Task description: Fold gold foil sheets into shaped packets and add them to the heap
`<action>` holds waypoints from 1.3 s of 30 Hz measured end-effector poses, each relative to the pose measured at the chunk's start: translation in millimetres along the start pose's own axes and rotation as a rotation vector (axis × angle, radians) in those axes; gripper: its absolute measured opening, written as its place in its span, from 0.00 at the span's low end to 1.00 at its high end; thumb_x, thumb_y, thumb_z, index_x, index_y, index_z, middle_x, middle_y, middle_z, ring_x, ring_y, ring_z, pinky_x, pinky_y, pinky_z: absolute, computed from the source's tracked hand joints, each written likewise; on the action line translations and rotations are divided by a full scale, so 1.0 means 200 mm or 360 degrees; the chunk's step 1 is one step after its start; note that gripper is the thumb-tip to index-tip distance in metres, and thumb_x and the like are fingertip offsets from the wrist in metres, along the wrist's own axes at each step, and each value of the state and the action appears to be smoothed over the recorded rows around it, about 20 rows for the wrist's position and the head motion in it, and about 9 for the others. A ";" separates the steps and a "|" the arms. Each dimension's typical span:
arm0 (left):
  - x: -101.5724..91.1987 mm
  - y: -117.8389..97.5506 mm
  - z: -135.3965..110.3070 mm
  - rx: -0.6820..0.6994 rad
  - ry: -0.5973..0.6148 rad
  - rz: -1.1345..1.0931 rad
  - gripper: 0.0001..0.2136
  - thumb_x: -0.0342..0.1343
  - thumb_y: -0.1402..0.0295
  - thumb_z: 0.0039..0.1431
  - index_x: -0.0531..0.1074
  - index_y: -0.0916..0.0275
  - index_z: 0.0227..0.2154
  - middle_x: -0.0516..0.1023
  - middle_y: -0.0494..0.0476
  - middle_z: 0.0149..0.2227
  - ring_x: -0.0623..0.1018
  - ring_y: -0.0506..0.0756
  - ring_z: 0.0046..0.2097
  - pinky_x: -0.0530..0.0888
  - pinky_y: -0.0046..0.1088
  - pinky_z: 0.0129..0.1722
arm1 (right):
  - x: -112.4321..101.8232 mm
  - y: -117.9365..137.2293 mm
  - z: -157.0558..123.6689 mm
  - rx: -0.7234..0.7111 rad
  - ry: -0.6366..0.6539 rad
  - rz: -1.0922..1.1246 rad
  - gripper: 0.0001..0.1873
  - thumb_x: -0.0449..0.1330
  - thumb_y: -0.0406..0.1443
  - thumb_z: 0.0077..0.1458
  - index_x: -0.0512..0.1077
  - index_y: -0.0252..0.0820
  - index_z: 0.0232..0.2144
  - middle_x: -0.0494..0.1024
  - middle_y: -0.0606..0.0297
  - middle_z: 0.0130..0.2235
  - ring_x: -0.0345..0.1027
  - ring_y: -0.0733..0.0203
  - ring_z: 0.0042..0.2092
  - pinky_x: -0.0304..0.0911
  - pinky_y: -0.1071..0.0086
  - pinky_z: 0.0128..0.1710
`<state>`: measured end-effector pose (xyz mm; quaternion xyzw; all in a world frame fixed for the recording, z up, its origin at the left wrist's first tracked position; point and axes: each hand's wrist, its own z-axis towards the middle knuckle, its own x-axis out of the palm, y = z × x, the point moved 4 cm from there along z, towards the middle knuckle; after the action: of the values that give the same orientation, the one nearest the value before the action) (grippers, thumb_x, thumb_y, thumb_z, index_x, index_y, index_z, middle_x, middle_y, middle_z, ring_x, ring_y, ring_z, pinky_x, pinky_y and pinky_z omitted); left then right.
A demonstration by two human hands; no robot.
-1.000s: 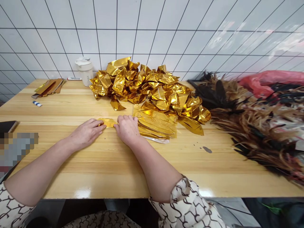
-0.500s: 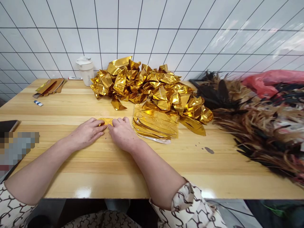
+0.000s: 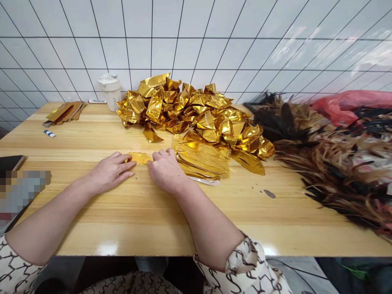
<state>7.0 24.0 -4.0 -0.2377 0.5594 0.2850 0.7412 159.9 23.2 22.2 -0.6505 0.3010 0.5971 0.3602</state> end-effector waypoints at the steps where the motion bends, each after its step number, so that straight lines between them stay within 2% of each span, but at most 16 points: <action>1: 0.00 -0.01 0.00 0.0008 -0.0005 0.0017 0.14 0.47 0.61 0.65 0.74 0.62 0.44 0.74 0.61 0.40 0.71 0.57 0.40 0.72 0.37 0.42 | 0.00 0.00 0.00 -0.0008 -0.0003 -0.0002 0.18 0.47 0.34 0.63 0.77 0.35 0.38 0.75 0.52 0.37 0.62 0.53 0.42 0.45 0.60 0.45; 4: 0.01 -0.03 0.01 0.0008 0.0010 0.0048 0.15 0.48 0.59 0.65 0.74 0.60 0.46 0.74 0.61 0.42 0.71 0.58 0.42 0.72 0.37 0.43 | 0.01 0.02 0.00 -0.0034 -0.0012 0.0007 0.17 0.49 0.34 0.62 0.77 0.35 0.38 0.74 0.52 0.37 0.62 0.53 0.42 0.45 0.59 0.46; 8: 0.01 -0.03 0.01 -0.0009 0.0024 0.0041 0.17 0.47 0.58 0.65 0.73 0.61 0.49 0.74 0.61 0.43 0.71 0.58 0.42 0.71 0.37 0.45 | 0.03 0.05 0.00 -0.0123 -0.0095 0.0066 0.16 0.50 0.34 0.61 0.75 0.35 0.44 0.74 0.52 0.38 0.62 0.54 0.42 0.45 0.59 0.47; 13: 0.01 -0.03 0.01 0.0000 0.0025 0.0053 0.18 0.48 0.58 0.65 0.72 0.61 0.50 0.74 0.62 0.43 0.71 0.58 0.42 0.72 0.38 0.45 | 0.04 0.08 0.01 -0.0157 -0.0093 0.0054 0.16 0.51 0.35 0.62 0.75 0.33 0.43 0.74 0.52 0.38 0.62 0.53 0.43 0.46 0.59 0.48; 19: 0.00 -0.01 0.01 -0.0006 0.0072 0.0032 0.14 0.47 0.61 0.65 0.75 0.61 0.42 0.75 0.60 0.42 0.71 0.56 0.40 0.72 0.35 0.43 | 0.02 0.06 0.01 -0.0097 -0.0051 0.0026 0.17 0.48 0.34 0.63 0.76 0.36 0.43 0.76 0.52 0.38 0.63 0.53 0.43 0.45 0.58 0.47; 27: -0.02 0.09 -0.02 -0.0070 0.0098 -0.0093 0.15 0.46 0.67 0.65 0.77 0.62 0.30 0.78 0.58 0.35 0.74 0.55 0.38 0.73 0.33 0.39 | -0.02 -0.02 -0.02 0.0076 0.0128 0.0020 0.19 0.47 0.34 0.63 0.78 0.38 0.38 0.77 0.53 0.37 0.65 0.53 0.43 0.47 0.59 0.45; 35: -0.05 0.12 -0.03 -0.0159 0.0095 -0.0059 0.15 0.47 0.68 0.63 0.76 0.64 0.26 0.78 0.60 0.33 0.75 0.57 0.39 0.74 0.37 0.43 | -0.03 -0.03 -0.04 0.0145 0.0197 -0.0058 0.17 0.49 0.33 0.60 0.78 0.37 0.33 0.78 0.52 0.36 0.66 0.51 0.42 0.49 0.58 0.45; 39: -0.02 0.08 -0.02 -0.0187 -0.0008 -0.0110 0.12 0.48 0.66 0.63 0.75 0.66 0.32 0.77 0.64 0.41 0.76 0.59 0.44 0.74 0.39 0.47 | -0.03 -0.03 -0.03 0.0113 0.0169 -0.0044 0.17 0.49 0.33 0.60 0.79 0.37 0.33 0.78 0.51 0.36 0.65 0.51 0.42 0.50 0.58 0.45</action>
<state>-6.8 32.2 -2.3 -0.2992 0.5311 0.2922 0.7369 167.0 20.3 29.1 -0.6722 0.3318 0.5456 0.3747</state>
